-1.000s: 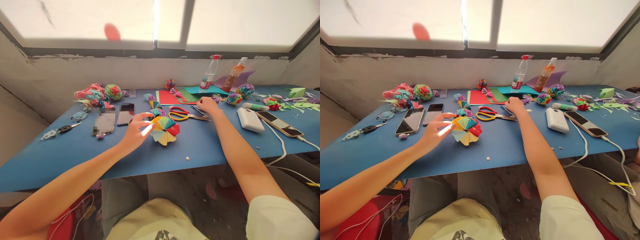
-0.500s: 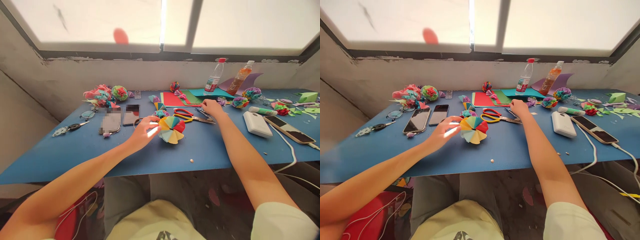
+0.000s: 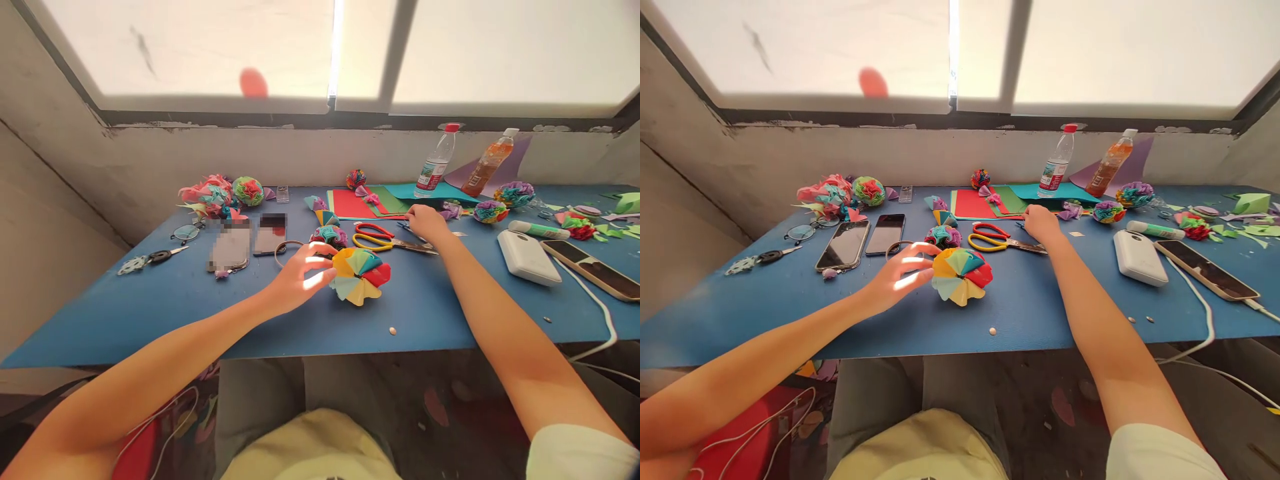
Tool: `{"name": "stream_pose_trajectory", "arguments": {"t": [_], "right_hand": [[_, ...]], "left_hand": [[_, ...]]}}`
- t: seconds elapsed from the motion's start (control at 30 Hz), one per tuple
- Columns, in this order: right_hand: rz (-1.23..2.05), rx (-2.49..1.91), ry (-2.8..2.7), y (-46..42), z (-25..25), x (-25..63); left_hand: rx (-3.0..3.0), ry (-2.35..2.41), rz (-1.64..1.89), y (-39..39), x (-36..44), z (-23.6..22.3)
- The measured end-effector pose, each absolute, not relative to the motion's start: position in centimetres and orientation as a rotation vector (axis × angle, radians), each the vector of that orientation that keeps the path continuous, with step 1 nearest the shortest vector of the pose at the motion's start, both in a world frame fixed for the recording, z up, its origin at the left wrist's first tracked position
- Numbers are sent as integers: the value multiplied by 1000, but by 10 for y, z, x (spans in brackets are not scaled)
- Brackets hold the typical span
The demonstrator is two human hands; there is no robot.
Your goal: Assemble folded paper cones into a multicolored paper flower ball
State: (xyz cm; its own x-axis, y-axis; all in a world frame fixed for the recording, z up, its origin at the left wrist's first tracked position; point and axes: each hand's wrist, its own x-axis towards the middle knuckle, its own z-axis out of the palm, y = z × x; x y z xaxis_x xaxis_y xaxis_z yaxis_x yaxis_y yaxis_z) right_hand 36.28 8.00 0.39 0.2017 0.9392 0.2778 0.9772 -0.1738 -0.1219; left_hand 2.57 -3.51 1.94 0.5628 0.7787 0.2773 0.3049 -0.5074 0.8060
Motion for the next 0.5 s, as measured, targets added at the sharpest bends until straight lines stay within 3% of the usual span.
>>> {"name": "stream_pose_trajectory", "arguments": {"t": [0.2,0.33,0.5], "right_hand": [[-318,-2044,-1868,75,-3,326],[-372,-1899,-1823,69,-6,309],[-188,-1696,-1714,66,-15,300]], "left_hand": [[1972,820,781,-25,20,18],[2294,738,735,-12,9,20],[2736,638,747,-1,-17,17]]}}
